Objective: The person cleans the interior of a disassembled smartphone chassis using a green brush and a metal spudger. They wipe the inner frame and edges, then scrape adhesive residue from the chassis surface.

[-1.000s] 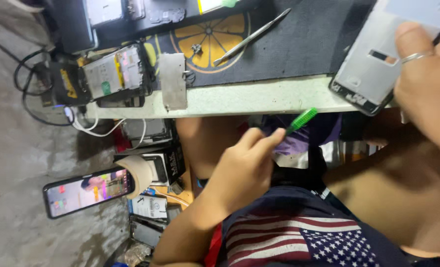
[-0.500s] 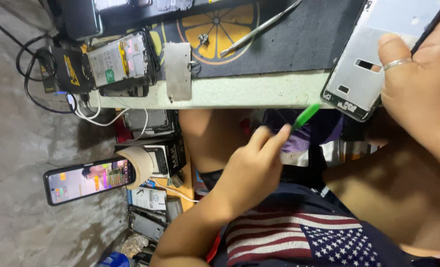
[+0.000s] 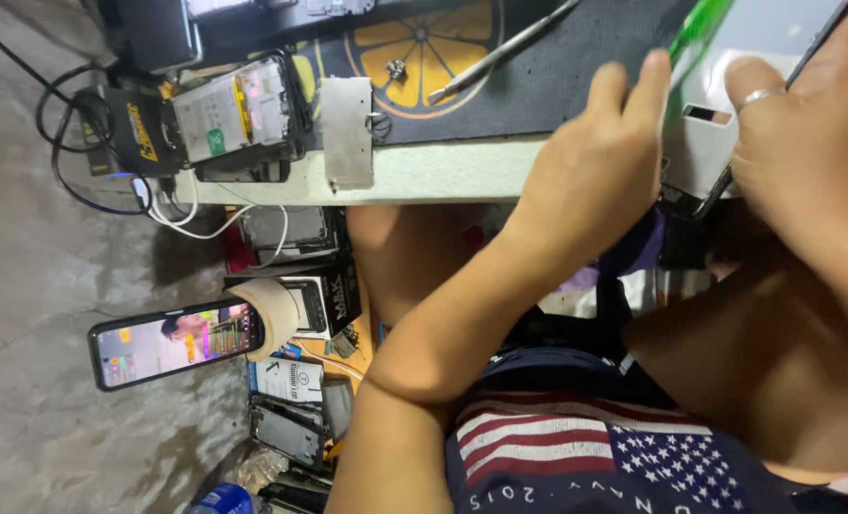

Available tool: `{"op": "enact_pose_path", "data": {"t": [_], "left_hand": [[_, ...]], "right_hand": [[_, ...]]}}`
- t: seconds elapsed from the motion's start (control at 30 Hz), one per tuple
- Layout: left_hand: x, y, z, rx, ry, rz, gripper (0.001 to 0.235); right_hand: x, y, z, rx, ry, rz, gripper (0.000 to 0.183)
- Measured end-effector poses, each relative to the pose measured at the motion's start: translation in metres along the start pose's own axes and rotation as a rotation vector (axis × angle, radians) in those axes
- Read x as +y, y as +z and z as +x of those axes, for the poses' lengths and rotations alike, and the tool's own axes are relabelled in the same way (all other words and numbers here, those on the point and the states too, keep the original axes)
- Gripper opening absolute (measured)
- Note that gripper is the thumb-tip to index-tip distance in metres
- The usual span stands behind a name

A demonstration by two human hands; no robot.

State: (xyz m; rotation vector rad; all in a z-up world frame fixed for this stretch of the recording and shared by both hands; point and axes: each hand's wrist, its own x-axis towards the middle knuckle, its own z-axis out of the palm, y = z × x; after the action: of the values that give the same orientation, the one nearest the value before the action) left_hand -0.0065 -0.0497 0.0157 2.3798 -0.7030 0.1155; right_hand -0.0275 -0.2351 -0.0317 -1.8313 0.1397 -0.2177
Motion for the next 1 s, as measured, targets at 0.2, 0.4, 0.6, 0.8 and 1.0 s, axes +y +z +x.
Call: {"op": "enact_pose_path", "data": {"t": [0.2, 0.4, 0.6, 0.8, 1.0], "left_hand": [[0.012, -0.054, -0.082, -0.226, -0.030, 0.064, 0.055], [0.002, -0.035, -0.081, -0.209, -0.024, 0.104, 0.056], [-0.004, 0.022, 0.012, 0.004, -0.007, 0.065, 0.050], [0.009, -0.029, -0.032, -0.144, 0.017, 0.076, 0.054], [-0.014, -0.089, -0.095, -0.197, -0.004, 0.037, 0.052]], "right_hand": [[0.023, -0.006, -0.004, -0.022, -0.180, -0.069, 0.035], [0.013, -0.008, 0.000, -0.025, 0.136, -0.205, 0.023], [0.009, -0.009, -0.004, -0.017, -0.104, -0.103, 0.039], [0.016, -0.008, -0.007, -0.003, -0.126, -0.084, 0.036], [0.006, -0.004, -0.002, -0.052, -0.082, 0.020, 0.038]]}}
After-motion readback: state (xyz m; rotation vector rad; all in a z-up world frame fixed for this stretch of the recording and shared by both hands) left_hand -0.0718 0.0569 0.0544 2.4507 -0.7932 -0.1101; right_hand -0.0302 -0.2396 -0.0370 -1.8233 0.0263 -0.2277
